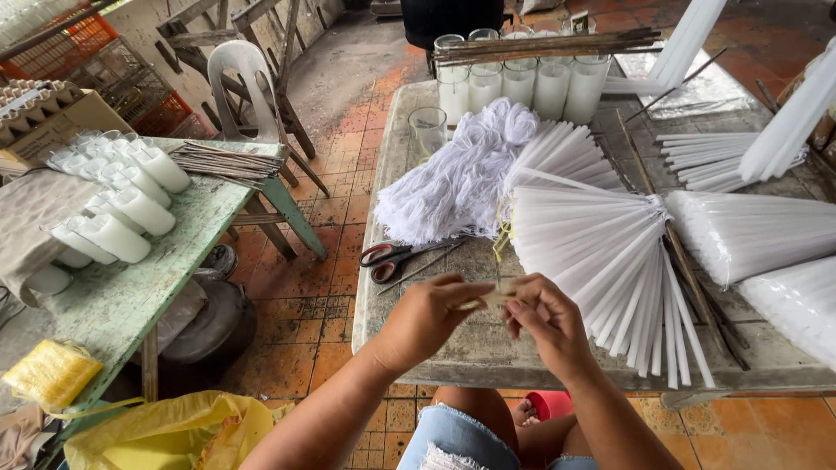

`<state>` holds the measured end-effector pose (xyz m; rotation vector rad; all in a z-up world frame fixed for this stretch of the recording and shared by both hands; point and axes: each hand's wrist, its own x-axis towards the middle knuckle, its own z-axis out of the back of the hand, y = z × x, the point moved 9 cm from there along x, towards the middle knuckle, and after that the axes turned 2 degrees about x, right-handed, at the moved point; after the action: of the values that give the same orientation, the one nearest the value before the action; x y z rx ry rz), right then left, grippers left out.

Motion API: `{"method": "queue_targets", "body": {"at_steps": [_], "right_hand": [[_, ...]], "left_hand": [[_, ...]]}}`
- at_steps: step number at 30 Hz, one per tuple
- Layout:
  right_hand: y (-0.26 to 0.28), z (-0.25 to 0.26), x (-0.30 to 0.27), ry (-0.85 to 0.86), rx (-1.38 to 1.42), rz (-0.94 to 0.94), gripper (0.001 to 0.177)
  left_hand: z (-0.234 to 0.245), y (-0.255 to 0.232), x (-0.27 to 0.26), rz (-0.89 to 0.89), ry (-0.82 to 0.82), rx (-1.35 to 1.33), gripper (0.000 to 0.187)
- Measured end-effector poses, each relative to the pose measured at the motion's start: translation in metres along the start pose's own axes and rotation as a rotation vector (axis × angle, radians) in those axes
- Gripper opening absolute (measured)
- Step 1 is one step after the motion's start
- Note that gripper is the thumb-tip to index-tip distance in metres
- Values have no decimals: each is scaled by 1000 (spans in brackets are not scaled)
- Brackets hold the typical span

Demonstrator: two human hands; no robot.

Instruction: Tying bundles of long white candle wicks together using thin string at a workshop table.

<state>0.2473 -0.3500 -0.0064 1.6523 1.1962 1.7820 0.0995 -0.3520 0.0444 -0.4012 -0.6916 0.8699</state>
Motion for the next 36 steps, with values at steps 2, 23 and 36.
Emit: {"method": "queue_targets", "body": {"at_steps": [2, 23, 36], "right_hand": [[-32, 14, -7, -160, 226, -56, 7], [-35, -2, -7, 68, 201, -101, 21], [-97, 24, -26, -361, 382, -288, 18]], "left_hand": [[10, 22, -4, 83, -169, -107, 17], [-16, 48, 2, 89, -11, -295, 17], [-5, 76, 3, 202, -209, -406, 15]]}}
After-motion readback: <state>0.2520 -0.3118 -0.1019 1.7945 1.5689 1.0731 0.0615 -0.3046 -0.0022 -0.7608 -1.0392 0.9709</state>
